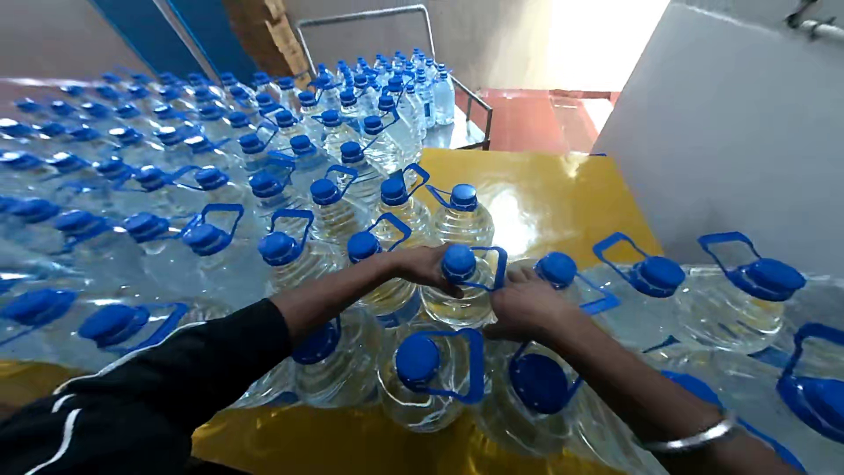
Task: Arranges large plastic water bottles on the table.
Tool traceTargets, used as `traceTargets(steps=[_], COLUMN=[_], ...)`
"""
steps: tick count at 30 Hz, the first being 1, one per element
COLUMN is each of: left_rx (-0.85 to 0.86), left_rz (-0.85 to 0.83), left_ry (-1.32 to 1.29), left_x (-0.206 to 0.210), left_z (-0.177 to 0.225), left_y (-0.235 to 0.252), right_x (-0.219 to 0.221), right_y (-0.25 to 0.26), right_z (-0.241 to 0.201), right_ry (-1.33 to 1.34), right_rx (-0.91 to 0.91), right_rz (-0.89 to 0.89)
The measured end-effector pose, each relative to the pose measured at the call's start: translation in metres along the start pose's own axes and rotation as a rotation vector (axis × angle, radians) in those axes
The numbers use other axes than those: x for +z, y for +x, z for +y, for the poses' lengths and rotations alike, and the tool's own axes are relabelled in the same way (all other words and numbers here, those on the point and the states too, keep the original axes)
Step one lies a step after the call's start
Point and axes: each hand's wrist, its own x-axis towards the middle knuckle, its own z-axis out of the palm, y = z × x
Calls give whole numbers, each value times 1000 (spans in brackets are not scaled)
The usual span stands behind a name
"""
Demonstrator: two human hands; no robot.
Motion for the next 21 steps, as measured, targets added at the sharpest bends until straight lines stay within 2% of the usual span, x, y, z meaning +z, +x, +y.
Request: traceTargets(steps=[3, 6, 11, 17, 21], left_rx=[-13, -3, -74, -75, -103], left_rz=[-3, 9, -17, -52, -31], left_ry=[20, 20, 121, 399, 381], left_x=[1, 2, -1, -14, -8], left_z=[-4, -8, -9, -2, -6], left_y=[0, 2, -12, -4, -7], right_x=[13, 23, 36, 27, 29], right_y=[11, 15, 42, 49, 45], right_z=[-7, -4, 16, 18, 15], right_ry=[-70, -87, -23, 23, 48], right_rx=[12, 28, -67, -65, -67], right_rz=[-29, 43, 160, 157, 161])
